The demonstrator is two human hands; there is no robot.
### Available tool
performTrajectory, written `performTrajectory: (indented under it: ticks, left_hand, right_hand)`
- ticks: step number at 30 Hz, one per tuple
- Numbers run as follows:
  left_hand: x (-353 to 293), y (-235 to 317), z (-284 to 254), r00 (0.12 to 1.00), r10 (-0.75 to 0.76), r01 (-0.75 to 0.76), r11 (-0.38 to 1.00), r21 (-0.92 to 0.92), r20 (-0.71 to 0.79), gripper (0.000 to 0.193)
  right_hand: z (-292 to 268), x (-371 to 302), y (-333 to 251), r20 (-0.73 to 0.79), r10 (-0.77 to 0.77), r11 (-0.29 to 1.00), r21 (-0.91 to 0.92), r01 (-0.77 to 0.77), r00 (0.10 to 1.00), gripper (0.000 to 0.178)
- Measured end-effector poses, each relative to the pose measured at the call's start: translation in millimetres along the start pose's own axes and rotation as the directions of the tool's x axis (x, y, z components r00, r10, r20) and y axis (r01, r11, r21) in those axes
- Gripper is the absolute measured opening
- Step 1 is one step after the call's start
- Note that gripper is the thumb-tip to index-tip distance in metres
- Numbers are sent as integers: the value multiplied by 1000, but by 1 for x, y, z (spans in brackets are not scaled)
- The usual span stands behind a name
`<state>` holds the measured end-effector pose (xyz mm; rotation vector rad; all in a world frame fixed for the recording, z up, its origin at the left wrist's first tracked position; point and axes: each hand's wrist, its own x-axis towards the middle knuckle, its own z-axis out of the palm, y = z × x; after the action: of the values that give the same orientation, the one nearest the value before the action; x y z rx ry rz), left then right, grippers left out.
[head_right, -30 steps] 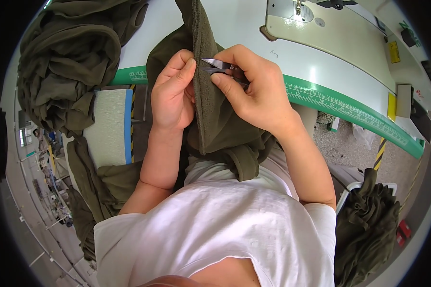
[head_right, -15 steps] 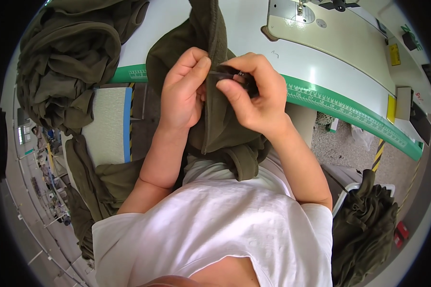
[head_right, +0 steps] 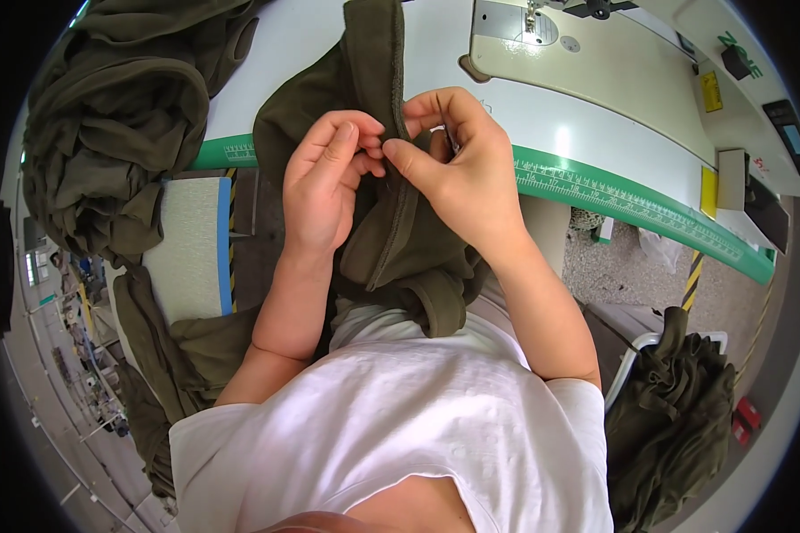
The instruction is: Inspect and trim excess threads from a green garment at a sewing workstation.
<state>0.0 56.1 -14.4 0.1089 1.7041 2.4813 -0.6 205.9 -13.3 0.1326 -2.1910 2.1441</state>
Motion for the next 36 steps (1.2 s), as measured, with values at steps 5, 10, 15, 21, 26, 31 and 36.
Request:
performTrajectory:
  ticks: [5, 10, 15, 21, 26, 31, 36]
  left_hand:
    - [10, 4, 12, 953, 133, -136, 991, 8, -272, 16]
    - [12, 8, 6, 999, 27, -28, 999, -31, -24, 14]
    - [11, 3, 5, 999, 50, -50, 999, 9, -17, 11]
    - [11, -2, 3, 995, 98, -99, 994, 46, 11, 11]
    - [9, 0, 5, 996, 91, -90, 995, 33, -6, 11]
    - [6, 1, 8, 992, 123, -123, 987, 108, 5, 11]
    - [5, 2, 8, 989, 145, -146, 981, 124, 15, 10]
  right_hand:
    - [-3, 4, -6, 68, 222, 916, 328, -232, 973, 24]
    - [-1, 3, -4, 68, 239, 903, 350, -248, 969, 15]
    - [-3, 5, -5, 99, 245, 915, 304, -264, 964, 10]
    - [-5, 6, -7, 160, 329, 847, 385, -366, 931, 9]
    - [-6, 6, -5, 186, 344, 820, 419, -391, 920, 9]
    - [-5, 9, -6, 108, 281, 888, 348, -301, 954, 9]
    - [-12, 11, -5, 191, 298, 864, 363, -349, 935, 9]
